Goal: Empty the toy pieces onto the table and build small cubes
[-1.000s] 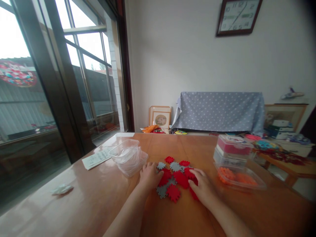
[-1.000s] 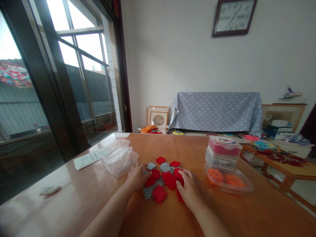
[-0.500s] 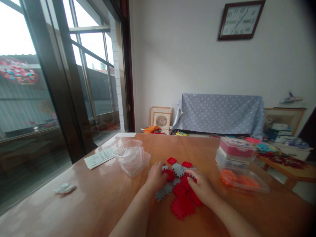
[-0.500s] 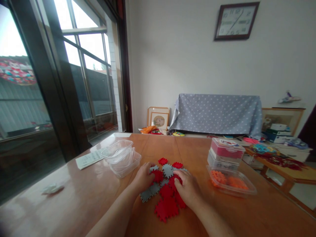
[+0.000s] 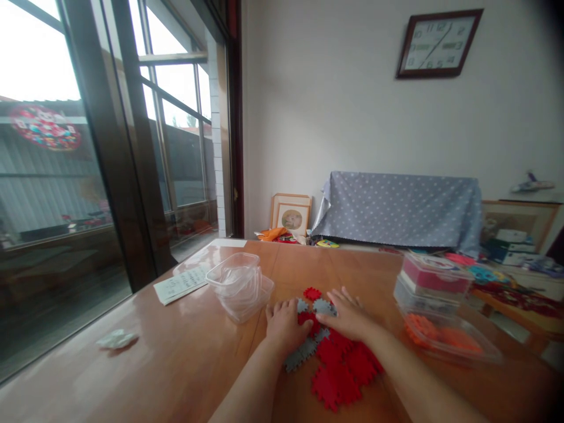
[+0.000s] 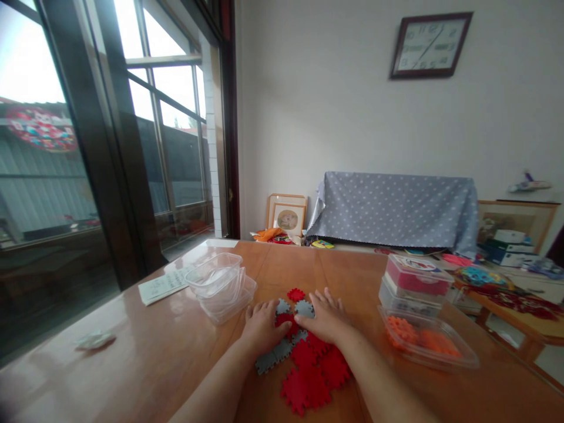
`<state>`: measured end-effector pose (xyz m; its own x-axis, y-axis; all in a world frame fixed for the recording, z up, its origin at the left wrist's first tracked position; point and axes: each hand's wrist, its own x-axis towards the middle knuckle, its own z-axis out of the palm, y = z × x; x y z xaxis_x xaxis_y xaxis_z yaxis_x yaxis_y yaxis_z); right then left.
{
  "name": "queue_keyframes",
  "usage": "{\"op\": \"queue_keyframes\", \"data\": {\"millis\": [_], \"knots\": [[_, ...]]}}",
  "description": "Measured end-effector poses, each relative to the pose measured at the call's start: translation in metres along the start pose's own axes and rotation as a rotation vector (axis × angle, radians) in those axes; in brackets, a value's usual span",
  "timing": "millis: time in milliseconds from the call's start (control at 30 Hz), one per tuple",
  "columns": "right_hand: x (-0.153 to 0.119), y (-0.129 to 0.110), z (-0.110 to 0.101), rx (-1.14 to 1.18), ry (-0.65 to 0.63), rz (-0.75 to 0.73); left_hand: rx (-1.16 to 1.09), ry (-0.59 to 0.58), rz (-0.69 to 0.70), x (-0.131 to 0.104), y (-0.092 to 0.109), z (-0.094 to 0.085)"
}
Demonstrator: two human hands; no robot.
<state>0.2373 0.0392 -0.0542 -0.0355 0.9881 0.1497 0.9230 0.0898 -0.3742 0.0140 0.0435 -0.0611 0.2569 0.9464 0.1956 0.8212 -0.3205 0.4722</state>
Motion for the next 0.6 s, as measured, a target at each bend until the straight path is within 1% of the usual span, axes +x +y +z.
{"op": "queue_keyframes", "data": {"millis": [67, 133, 367, 500, 567, 600], "knots": [[0.002, -0.003, 0.002, -0.008, -0.043, -0.004, -0.003, -0.001, 0.027, 0.002, -0.001, 0.001], [0.002, -0.008, 0.004, -0.002, -0.036, -0.014, -0.001, 0.001, 0.041, 0.003, -0.002, 0.003], [-0.002, -0.023, -0.001, 0.036, 0.114, -0.046, 0.001, 0.053, 0.034, 0.008, -0.006, 0.008], [-0.01, -0.03, -0.003, 0.085, 0.198, -0.056, -0.013, 0.066, 0.062, 0.01, -0.005, 0.01], [-0.012, -0.033, -0.002, 0.142, 0.243, -0.054, -0.028, 0.076, 0.077, 0.012, -0.004, 0.011], [-0.013, -0.033, -0.001, 0.215, 0.267, -0.055, -0.037, 0.08, 0.082, 0.013, -0.004, 0.011]]}}
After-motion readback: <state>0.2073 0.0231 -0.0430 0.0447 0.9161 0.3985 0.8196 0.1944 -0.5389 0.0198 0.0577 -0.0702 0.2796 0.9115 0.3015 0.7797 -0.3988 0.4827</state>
